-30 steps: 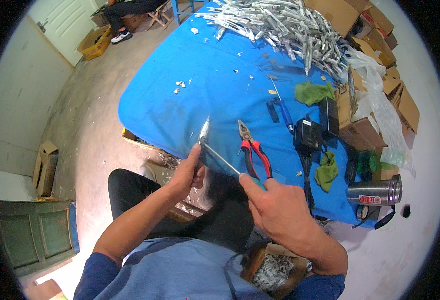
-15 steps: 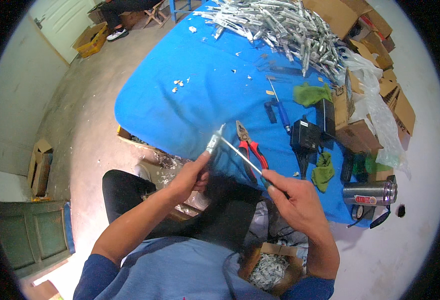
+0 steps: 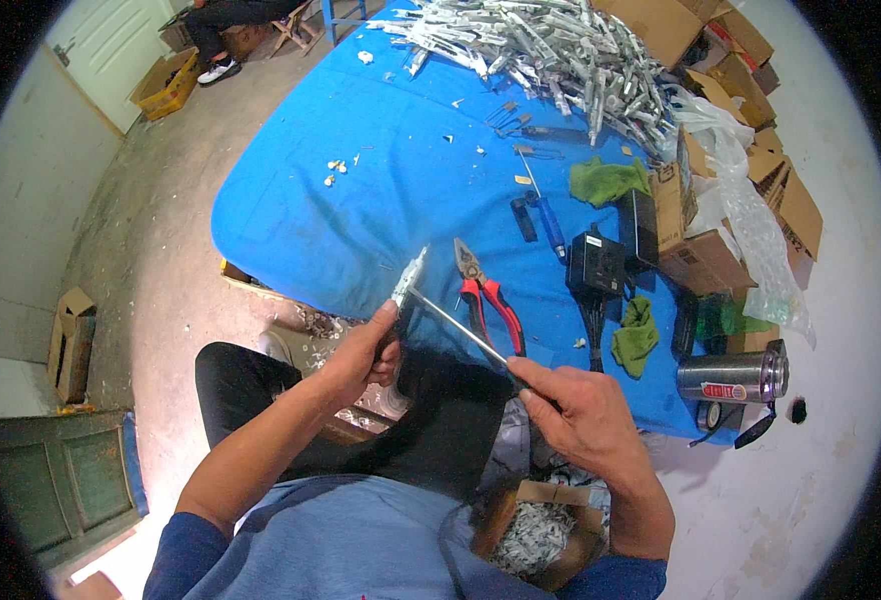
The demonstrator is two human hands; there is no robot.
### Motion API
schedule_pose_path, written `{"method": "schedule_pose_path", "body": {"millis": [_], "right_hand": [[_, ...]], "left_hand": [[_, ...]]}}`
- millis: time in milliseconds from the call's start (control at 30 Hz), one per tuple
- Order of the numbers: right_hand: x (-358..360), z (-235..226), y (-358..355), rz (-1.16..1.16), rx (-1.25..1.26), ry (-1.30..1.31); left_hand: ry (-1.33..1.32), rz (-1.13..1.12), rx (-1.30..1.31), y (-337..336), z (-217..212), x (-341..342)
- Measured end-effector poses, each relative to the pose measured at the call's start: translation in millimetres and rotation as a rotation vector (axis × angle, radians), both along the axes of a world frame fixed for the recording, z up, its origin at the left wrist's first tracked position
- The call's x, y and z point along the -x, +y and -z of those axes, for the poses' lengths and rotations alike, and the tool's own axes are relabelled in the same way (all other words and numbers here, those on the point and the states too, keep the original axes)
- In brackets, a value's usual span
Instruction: The person handles several metal lighting fixtures, picks up a screwdriver, and inserts it into the base of a fixture to tighten internal screws.
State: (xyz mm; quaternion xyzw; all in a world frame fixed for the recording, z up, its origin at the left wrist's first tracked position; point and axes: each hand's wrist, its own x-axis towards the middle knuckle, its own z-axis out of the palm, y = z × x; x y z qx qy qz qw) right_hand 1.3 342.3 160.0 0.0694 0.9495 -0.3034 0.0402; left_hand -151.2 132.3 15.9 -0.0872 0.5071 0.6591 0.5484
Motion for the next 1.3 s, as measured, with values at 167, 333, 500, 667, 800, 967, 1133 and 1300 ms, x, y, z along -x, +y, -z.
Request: {"method": "schedule_pose_path", "body": {"millis": [167, 333, 500, 667, 800, 967, 1133, 1300], "right_hand": [[1.3, -0.6, 4.3, -0.022, -0.017, -0.004], [6.3, 1.9, 13.8, -0.009, 0.081, -0.029], [7.0, 6.1, 20.2, 0.048, 0.225, -0.067], [5.5, 4.9, 20.6, 0.005, 0.222, -0.048], [4.9, 4.1, 18.3, -0.001, 0.189, -0.037], [4.1, 4.8, 9.1, -0.001, 0.107, -0.014], [3.2, 3.2, 0.3, -0.038, 0.01, -0.027], [3.8, 3.3, -12.4, -0.02, 0.016, -0.046]], "left_hand": [[0.016, 0.011, 0.011, 0.0, -0.7, 1.0], [0.051, 0.006, 0.032, 1.1, 1.2, -0.6], [0.064, -0.004, 0.045, 1.9, 2.6, -2.0], [0.061, 0.012, 0.036, 0.4, 3.7, -0.9], [0.069, 0.007, 0.047, 0.6, 3.7, -1.0], [0.073, -0.019, 0.073, 4.8, -0.2, -3.1], [0.118, -0.049, 0.123, 8.5, 2.0, -6.0], [0.112, -0.075, 0.104, 7.5, 4.8, -7.3]]}}
